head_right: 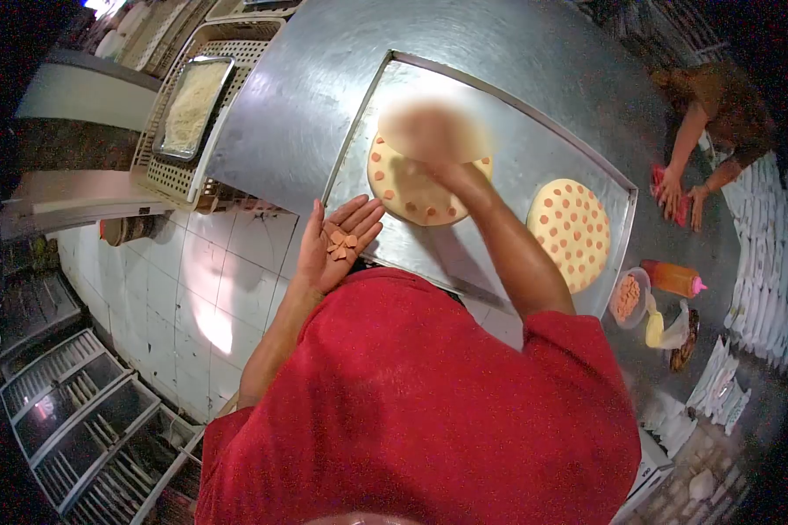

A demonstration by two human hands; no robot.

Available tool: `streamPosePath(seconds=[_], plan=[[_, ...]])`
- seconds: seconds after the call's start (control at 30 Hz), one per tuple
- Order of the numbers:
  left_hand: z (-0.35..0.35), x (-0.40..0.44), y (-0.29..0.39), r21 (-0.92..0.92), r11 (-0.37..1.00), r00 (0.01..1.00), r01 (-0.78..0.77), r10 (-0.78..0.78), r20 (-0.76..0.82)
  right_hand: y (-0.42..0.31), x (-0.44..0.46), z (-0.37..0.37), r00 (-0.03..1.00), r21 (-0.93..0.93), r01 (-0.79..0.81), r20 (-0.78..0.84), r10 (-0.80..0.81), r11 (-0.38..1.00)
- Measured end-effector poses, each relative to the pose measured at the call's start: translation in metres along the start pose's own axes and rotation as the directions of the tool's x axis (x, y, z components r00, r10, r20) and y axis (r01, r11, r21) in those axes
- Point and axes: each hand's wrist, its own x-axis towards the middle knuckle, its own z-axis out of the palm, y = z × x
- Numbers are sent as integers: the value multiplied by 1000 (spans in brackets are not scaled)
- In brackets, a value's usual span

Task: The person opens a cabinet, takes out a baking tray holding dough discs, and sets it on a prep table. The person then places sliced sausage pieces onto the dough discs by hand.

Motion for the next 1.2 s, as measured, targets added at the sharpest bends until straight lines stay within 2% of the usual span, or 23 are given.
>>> streamPosePath(seconds=[0.03, 0.07, 0.2, 0.3, 0.33, 0.4, 0.43, 0.53, 0.8, 0.97, 1.07, 1.2], plan=[[-3, 1, 1, -7, 1000, 1000, -1, 1, 3, -12, -4, 2, 997, 96, 70, 24, -72, 993], [-4, 2, 2, -12, 1000, 1000, -5, 5, 7, -17, -9, 2, 997, 89, 70, 20, -72, 994], [-9, 5, 2, -16, 1000, 1000, 4, -4, 21, -12, -26, 17, 998, 158, -43, 48, 36, 986], [-7, 4, 3, -5, 1000, 1000, 8, -8, 13, 37, -21, 30, 958, 161, -265, -70, 279, 951], [-6, 3, 3, 4, 1000, 1000, 9, -9, 4, 46, -16, 25, 957, 161, -267, -70, 280, 950], [-6, 2, 2, 15, 1000, 1000, 14, -14, -4, 57, -4, 13, 953, -17, -300, -31, 300, 954], [-6, 2, 2, 17, 1000, 1000, 15, -15, 1, 61, -1, 14, 953, -17, -303, -35, 302, 953], [-5, 1, 4, 22, 1000, 1000, 9, -9, 9, 65, 7, 18, 967, -131, -247, 30, 253, 960], [-6, -2, 5, 18, 1000, 1000, -5, 5, -6, 62, 10, 23, 968, -234, -222, 64, 243, 947], [-8, -1, 6, 6, 1000, 1000, -2, 2, -3, 59, 16, 17, 963, -191, -251, 54, 265, 949], [-6, 0, 5, 2, 1000, 1000, 9, -9, -16, 66, 20, 20, 943, -67, -311, 101, 316, 948], [-5, 2, 6, 17, 1000, 1000, 3, -2, -27, 66, 20, 23, 947, -131, -304, 65, 314, 944]])
